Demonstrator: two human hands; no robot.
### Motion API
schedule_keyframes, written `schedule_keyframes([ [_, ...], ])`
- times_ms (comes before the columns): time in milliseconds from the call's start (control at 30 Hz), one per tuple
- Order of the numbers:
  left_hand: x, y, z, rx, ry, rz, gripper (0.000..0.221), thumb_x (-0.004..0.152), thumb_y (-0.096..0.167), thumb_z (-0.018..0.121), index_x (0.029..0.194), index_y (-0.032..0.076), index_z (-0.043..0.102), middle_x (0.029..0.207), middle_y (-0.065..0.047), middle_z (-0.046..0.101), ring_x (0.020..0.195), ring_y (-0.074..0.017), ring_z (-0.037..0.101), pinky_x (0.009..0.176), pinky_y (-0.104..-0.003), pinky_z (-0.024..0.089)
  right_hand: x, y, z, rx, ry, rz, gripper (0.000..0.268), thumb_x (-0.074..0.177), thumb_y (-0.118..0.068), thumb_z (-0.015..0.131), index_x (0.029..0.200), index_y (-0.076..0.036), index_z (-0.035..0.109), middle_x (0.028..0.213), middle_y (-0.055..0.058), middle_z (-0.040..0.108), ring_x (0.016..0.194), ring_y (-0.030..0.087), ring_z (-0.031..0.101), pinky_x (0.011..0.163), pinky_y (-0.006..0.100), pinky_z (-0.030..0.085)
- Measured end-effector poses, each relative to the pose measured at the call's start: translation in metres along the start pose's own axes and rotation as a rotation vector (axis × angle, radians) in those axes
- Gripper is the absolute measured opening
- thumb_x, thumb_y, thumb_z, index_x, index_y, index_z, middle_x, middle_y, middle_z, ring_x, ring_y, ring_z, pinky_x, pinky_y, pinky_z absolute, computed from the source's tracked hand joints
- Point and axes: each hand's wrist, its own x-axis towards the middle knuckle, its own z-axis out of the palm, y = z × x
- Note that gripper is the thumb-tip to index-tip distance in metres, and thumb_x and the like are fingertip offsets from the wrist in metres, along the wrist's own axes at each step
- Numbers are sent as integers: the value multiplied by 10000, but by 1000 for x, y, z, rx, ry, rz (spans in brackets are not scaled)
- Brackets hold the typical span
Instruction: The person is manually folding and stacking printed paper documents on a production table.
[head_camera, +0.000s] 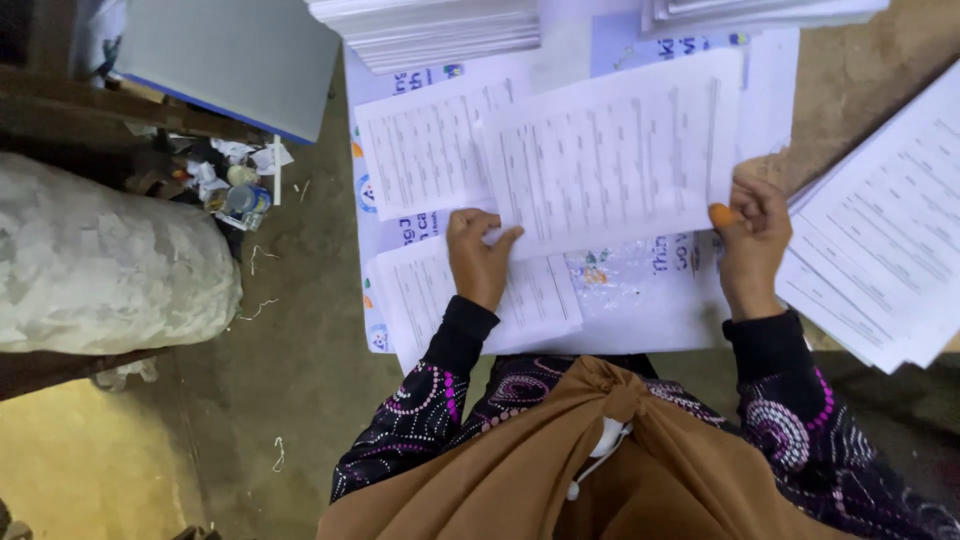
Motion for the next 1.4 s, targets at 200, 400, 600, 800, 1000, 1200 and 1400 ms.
schedule_keyframes([
  [200, 22, -13, 3, 16, 4, 63, 168, 790, 148, 797, 834, 88, 646, 789, -27, 589, 756, -170, 579, 641, -273, 458, 8, 4, 4, -152, -170, 59, 593, 952, 1, 645, 1460, 17, 338, 1327, 227, 503, 1197, 282, 476, 1029, 386, 390],
  [400, 47, -51, 1, -323, -80, -167, 148, 814, 82, 768, 803, 121, 625, 642, 46, 598, 507, -32, 517, 438, -161, 430, 22, -13, 11, -51, -245, 149, 469, 908, 61, 609, 1348, -15, 465, 1127, 121, 619, 926, 139, 559, 825, 233, 489],
  [600, 60, -75, -9, -292, -85, -120, 190, 825, 82, 769, 811, 95, 580, 647, 17, 557, 527, -71, 514, 433, -197, 439, 34, -16, 7, -130, -225, 74, 281, 772, -5, 777, 958, -50, 570, 933, 83, 679, 646, 81, 527, 565, 188, 434],
  [800, 58, -47, -21, -306, -54, -179, 137, 835, 100, 769, 832, 114, 633, 664, -2, 629, 485, -71, 508, 428, -200, 453, 29, -58, 22, -193, -288, 134, 423, 722, 6, 793, 1116, -83, 666, 860, 82, 711, 557, 91, 439, 536, 199, 379],
  [1000, 61, -57, -23, -310, -32, -112, 120, 847, 51, 737, 838, 98, 627, 647, -13, 607, 477, -81, 504, 436, -204, 438, 30, -58, 22, -129, -304, 117, 326, 738, 12, 775, 1039, -74, 681, 790, 58, 699, 579, 84, 490, 566, 196, 422],
  [1200, 55, -12, -41, -297, -1, 27, 110, 890, 27, 681, 898, 83, 586, 686, 15, 563, 594, -62, 468, 555, -228, 430, 33, -40, 13, -43, -251, 53, 188, 825, 24, 751, 968, -36, 645, 730, 6, 578, 654, 67, 504, 651, 187, 453],
  [1400, 62, 18, -57, -359, -13, 142, 70, 957, 67, 626, 961, 72, 556, 782, -30, 654, 692, -68, 532, 684, -265, 500, 39, -82, 15, 39, -245, 11, 113, 904, -35, 691, 1011, -24, 657, 705, 33, 598, 622, 66, 512, 639, 202, 474],
])
